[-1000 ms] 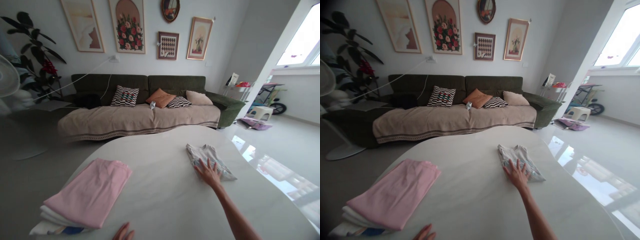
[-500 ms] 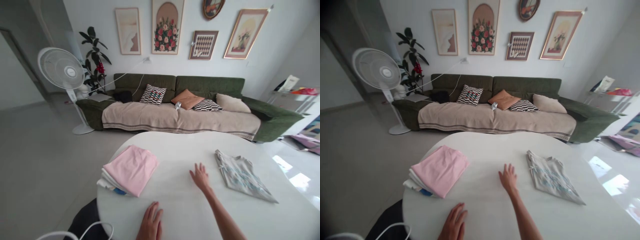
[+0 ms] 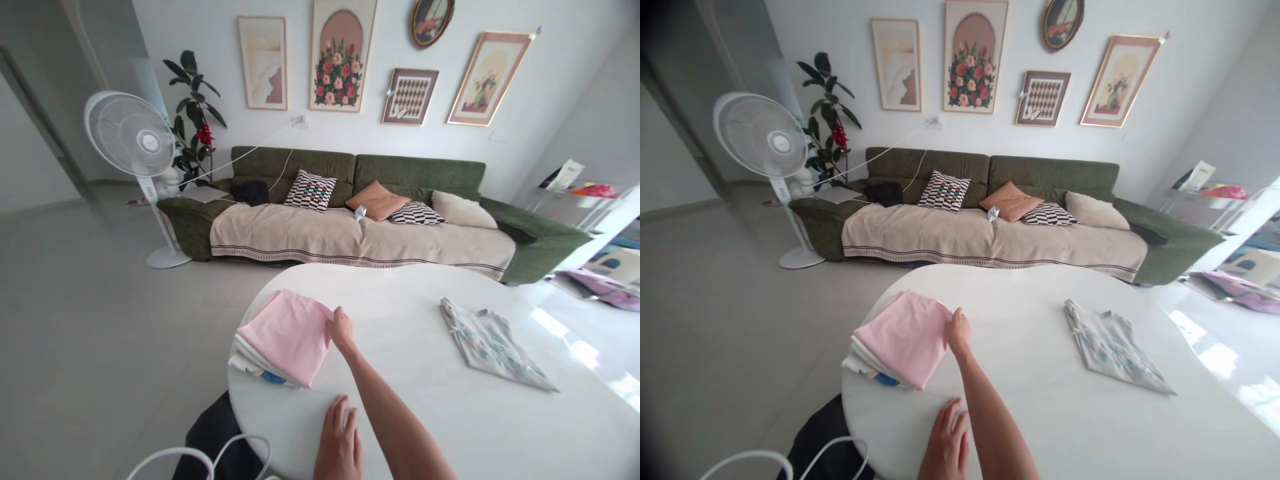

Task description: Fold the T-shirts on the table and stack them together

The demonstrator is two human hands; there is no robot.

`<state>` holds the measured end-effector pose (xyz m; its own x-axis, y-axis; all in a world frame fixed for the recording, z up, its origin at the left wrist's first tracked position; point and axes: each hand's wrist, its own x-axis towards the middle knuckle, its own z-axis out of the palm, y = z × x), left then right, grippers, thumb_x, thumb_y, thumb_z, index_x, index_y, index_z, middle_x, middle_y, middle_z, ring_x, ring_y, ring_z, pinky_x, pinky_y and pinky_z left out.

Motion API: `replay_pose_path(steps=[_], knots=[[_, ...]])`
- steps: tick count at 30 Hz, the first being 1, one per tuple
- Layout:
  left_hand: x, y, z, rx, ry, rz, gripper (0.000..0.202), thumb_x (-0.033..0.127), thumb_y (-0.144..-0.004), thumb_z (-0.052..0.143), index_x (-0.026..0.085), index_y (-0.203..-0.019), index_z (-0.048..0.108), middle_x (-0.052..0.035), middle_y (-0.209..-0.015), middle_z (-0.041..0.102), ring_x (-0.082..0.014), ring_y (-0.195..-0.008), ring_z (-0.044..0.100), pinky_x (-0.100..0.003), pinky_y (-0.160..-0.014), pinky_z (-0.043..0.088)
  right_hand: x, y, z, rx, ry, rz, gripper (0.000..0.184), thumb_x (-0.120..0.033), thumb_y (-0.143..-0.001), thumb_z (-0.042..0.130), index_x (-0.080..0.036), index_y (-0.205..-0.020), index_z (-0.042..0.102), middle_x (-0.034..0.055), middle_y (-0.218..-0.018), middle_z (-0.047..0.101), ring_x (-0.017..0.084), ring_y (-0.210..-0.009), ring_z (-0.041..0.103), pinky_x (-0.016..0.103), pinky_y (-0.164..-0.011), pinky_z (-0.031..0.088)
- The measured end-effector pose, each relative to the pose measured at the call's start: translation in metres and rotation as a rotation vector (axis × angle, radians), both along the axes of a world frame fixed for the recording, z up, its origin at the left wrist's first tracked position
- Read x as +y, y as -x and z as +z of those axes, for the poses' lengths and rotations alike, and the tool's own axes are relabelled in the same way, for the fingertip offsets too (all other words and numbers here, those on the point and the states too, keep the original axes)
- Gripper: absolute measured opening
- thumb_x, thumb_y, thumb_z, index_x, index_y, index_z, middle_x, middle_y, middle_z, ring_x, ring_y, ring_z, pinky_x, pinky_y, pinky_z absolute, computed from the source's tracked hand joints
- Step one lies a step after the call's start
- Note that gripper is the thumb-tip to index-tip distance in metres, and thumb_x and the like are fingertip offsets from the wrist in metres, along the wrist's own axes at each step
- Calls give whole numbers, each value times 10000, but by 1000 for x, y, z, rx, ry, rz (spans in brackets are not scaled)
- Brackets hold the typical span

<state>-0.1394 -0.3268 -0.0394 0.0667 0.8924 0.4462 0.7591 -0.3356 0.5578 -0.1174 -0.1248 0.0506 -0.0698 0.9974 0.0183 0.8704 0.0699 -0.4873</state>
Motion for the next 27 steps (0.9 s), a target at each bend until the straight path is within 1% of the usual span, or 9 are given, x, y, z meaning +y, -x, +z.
replay_pose_path(steps=[5,8,11,15,17,19,21,23,27], knots=[[4,4,7,-80,-14,13,280,300,-826,475,216,-1087,532,-102,-1136,536,-245,-1077,496,-427,-885,446,-39,-14,55,20,-126,157,218,-175,-819,402,-220,-965,558,31,-877,590,145,-790,557,228,-672,386],[5,10,41,-217,-53,-54,292,215,-835,407,180,-1108,502,-112,-1037,578,-207,-942,573,-356,-760,514,-77,-42,95,163,-271,353,279,-163,-838,382,-242,-1037,561,16,-868,563,115,-763,545,207,-675,398],[-3,19,114,-359,-204,-177,295,159,-821,417,183,-1106,490,-95,-985,591,-151,-824,587,-255,-656,511,-123,-81,138,369,-441,515,296,-151,-849,367,-216,-1049,575,33,-862,534,118,-771,538,228,-695,423],[-14,28,232,-419,-475,-231,372,143,-774,494,194,-1141,465,-93,-1067,564,-190,-983,531,-346,-860,443,-181,-129,202,381,-462,604,222,-157,-843,411,-201,-905,620,47,-916,537,130,-844,541,241,-735,441],[-14,24,277,-371,-369,-419,452,185,-766,516,189,-1209,428,-106,-1207,495,-228,-1129,439,-405,-967,350,-205,-148,232,311,-394,678,214,-152,-845,417,-201,-870,624,49,-922,552,126,-837,550,235,-726,453],[-12,14,306,-401,-191,-660,466,218,-780,518,186,-1233,414,-99,-1205,505,-215,-1106,464,-369,-951,367,-225,-164,258,233,-367,726,204,-146,-840,435,-209,-852,629,48,-910,567,126,-824,558,235,-716,465],[-10,0,322,-465,12,-892,401,255,-810,498,171,-1199,451,-80,-1045,592,-176,-946,553,-303,-847,434,-242,-175,278,183,-438,706,165,-146,-815,492,-224,-847,633,43,-881,581,133,-812,564,236,-695,475],[-9,-15,328,-504,168,-1057,306,314,-827,484,146,-1075,544,-44,-847,619,-140,-781,571,-250,-738,452,-258,-183,294,167,-566,631,144,-164,-780,558,-248,-867,636,35,-842,594,144,-784,570,240,-653,483],[-12,-38,325,-463,333,-1210,352,458,-753,549,115,-774,628,-5,-660,574,-127,-666,526,-214,-623,430,-286,-192,317,150,-845,371,147,-253,-751,597,-301,-885,633,30,-843,605,184,-754,574,291,-585,477]])
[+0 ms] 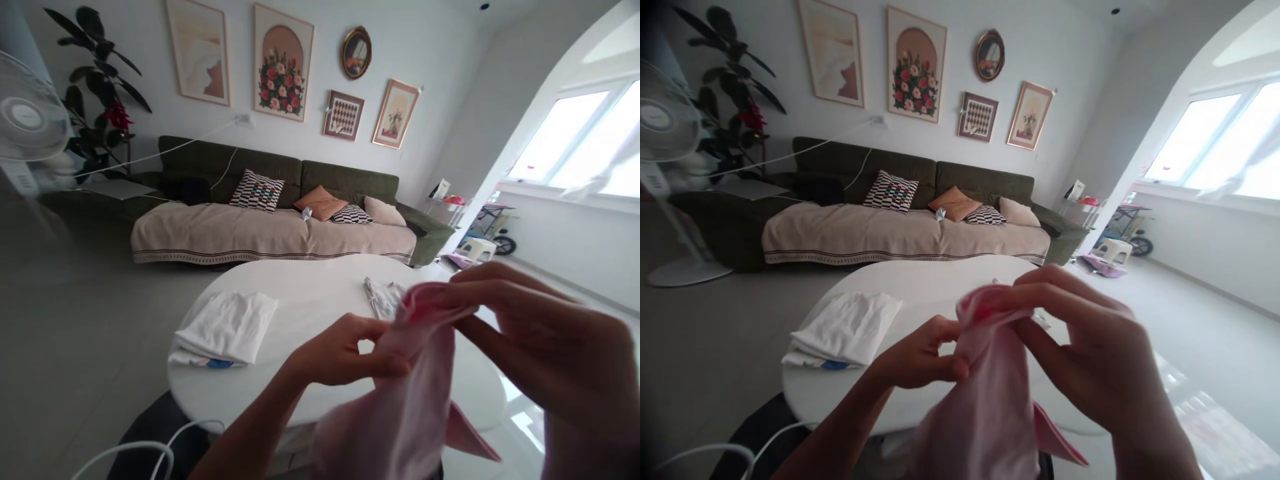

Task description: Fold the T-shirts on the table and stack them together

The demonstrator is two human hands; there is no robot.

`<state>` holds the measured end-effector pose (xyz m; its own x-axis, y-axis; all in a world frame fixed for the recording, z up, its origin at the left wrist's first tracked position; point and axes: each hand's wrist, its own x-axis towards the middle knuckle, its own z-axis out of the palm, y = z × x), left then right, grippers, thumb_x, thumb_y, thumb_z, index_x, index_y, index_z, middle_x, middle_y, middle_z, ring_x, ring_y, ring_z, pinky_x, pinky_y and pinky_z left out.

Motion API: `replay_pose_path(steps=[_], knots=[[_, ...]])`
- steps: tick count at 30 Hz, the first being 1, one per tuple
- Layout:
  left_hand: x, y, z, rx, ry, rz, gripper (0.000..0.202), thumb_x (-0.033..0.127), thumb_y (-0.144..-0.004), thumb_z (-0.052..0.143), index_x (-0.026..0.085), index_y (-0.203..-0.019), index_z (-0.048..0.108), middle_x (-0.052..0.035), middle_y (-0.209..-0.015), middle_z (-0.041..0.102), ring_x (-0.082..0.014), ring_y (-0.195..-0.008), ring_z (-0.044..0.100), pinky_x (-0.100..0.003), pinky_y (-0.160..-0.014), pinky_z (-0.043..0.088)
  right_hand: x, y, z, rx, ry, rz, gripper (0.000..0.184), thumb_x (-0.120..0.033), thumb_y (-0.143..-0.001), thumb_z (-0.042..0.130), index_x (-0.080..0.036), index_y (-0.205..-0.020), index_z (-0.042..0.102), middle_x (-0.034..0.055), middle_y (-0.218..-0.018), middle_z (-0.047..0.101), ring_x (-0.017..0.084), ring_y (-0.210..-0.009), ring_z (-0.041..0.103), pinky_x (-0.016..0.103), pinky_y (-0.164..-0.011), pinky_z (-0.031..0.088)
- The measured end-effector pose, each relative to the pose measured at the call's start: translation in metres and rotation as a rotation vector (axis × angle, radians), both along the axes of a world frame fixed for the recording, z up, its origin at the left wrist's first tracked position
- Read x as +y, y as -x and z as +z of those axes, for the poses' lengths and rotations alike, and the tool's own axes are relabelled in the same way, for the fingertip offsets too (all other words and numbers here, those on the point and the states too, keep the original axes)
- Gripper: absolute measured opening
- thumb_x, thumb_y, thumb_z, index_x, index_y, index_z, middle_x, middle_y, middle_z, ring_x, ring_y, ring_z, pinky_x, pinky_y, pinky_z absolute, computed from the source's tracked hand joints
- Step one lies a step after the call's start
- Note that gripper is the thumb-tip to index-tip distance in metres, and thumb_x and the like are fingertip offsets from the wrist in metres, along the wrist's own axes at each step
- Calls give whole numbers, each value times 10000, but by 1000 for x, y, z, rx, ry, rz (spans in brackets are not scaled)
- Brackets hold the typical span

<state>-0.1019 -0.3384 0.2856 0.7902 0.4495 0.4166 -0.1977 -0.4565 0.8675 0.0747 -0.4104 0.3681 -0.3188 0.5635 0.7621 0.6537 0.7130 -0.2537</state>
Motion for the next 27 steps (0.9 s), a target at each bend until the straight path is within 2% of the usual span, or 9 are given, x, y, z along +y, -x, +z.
replay_pose_path(steps=[5,10,12,15,17,19,21,23,27], knots=[[7,0,-30,245,-35,237,383,504,-643,627,121,-647,615,40,-526,515,-107,-571,478,-194,-535,382,1,-30,11,-3,-245,-398,112,-334,-725,620,-297,-831,620,0,-812,590,147,-684,551,287,-582,444],[59,24,-51,288,-34,455,389,492,-714,540,124,-596,584,46,-485,474,-102,-534,450,-194,-512,341,73,-84,-5,-214,-171,-626,138,-319,-782,537,-201,-738,595,-22,-671,517,77,-563,453,230,-560,369],[90,30,-44,224,-79,761,330,432,-745,519,127,-654,605,31,-538,523,-114,-570,479,-199,-544,350,107,-102,-9,-201,-182,-670,243,-333,-808,471,-137,-751,604,-17,-661,485,63,-557,421,220,-557,339],[128,35,-16,6,-287,1237,217,306,-758,515,134,-808,638,-15,-722,624,-139,-701,544,-223,-667,391,135,-117,-6,-35,-286,-691,298,-345,-822,425,-110,-799,607,2,-696,489,69,-587,418,223,-588,343],[135,39,5,-142,-438,1334,208,255,-773,490,137,-860,638,-36,-829,643,-143,-791,557,-234,-746,399,134,-120,-6,92,-354,-663,253,-336,-816,452,-134,-835,602,20,-745,512,83,-609,440,223,-597,364],[127,44,16,-251,-518,1314,211,238,-787,472,143,-888,632,-40,-889,641,-136,-844,558,-232,-790,402,122,-120,-18,148,-403,-635,209,-320,-810,483,-152,-853,599,37,-782,529,98,-641,469,226,-607,388],[107,49,8,-283,-513,1268,207,247,-796,473,148,-896,625,-37,-901,636,-131,-847,563,-230,-790,414,105,-120,-47,152,-445,-662,165,-302,-793,523,-163,-834,602,41,-781,546,120,-687,499,245,-646,408],[82,55,-23,-230,-465,1237,193,259,-793,491,155,-892,621,-34,-896,627,-134,-836,567,-236,-776,428,89,-121,-95,118,-424,-701,134,-283,-785,537,-170,-818,602,40,-785,565,142,-744,526,266,-696,415],[40,65,-132,67,-330,1203,184,188,-781,459,177,-845,631,-38,-842,613,-158,-828,562,-267,-768,445,64,-121,-225,-1,-46,-683,177,-303,-818,455,-190,-850,588,45,-832,579,144,-708,546,245,-608,421]])
